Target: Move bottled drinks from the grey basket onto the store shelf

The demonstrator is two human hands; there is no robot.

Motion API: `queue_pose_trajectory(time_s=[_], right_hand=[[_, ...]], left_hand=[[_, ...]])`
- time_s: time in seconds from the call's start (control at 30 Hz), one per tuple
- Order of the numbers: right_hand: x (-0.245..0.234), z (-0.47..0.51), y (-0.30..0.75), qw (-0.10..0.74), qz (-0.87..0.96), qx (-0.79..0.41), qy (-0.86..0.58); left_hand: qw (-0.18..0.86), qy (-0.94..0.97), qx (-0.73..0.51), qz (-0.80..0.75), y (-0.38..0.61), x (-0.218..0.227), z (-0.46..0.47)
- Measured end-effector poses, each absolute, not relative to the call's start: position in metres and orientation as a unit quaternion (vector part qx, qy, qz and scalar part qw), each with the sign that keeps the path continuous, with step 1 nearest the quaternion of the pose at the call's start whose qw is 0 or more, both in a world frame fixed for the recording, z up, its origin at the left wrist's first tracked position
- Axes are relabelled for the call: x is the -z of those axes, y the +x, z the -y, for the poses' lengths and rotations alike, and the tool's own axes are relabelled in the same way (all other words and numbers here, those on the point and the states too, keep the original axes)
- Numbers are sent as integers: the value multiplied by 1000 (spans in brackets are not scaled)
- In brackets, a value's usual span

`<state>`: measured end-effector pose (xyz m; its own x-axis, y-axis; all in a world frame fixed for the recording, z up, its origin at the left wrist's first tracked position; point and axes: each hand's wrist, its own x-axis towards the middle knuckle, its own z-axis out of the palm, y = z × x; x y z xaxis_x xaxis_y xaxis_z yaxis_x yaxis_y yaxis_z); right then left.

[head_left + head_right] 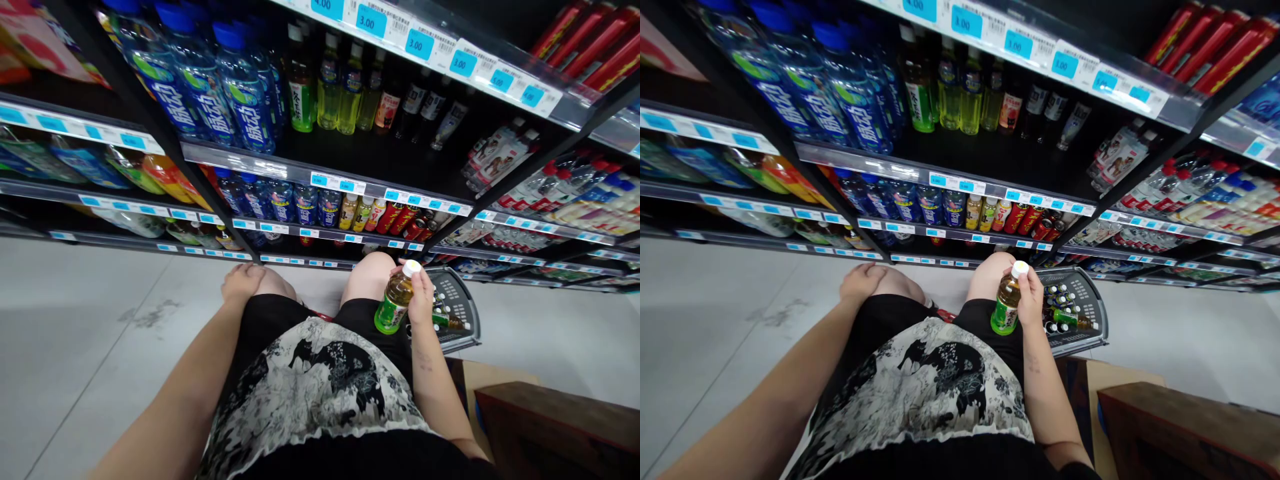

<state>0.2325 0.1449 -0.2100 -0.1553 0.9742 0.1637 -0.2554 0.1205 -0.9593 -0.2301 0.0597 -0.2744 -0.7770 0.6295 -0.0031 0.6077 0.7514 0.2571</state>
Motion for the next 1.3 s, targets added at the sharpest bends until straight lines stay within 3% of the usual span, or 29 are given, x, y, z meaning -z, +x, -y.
queue_pose_trajectory(time_s=[0.27,0.7,0.8,1.07,1.2,1.3], right_hand=[[207,-139,234,587,477,-549,-355],[209,-143,235,562,503,-539,-375],[213,-145,245,526,560,-518,-378],[216,-151,282,329,679,-526,-393],[220,-155,270,297,704,-453,-458],[224,-158,250,327,745,-345,-467]], left_hand=[[69,311,-151,-936,-226,268,-61],[71,311,-151,-936,-229,271,-57],[75,304,-139,-940,-227,270,-57],[39,316,-40,-947,-191,260,-69],[37,324,-23,-945,-183,260,-78],[30,329,-27,-944,-184,262,-82]])
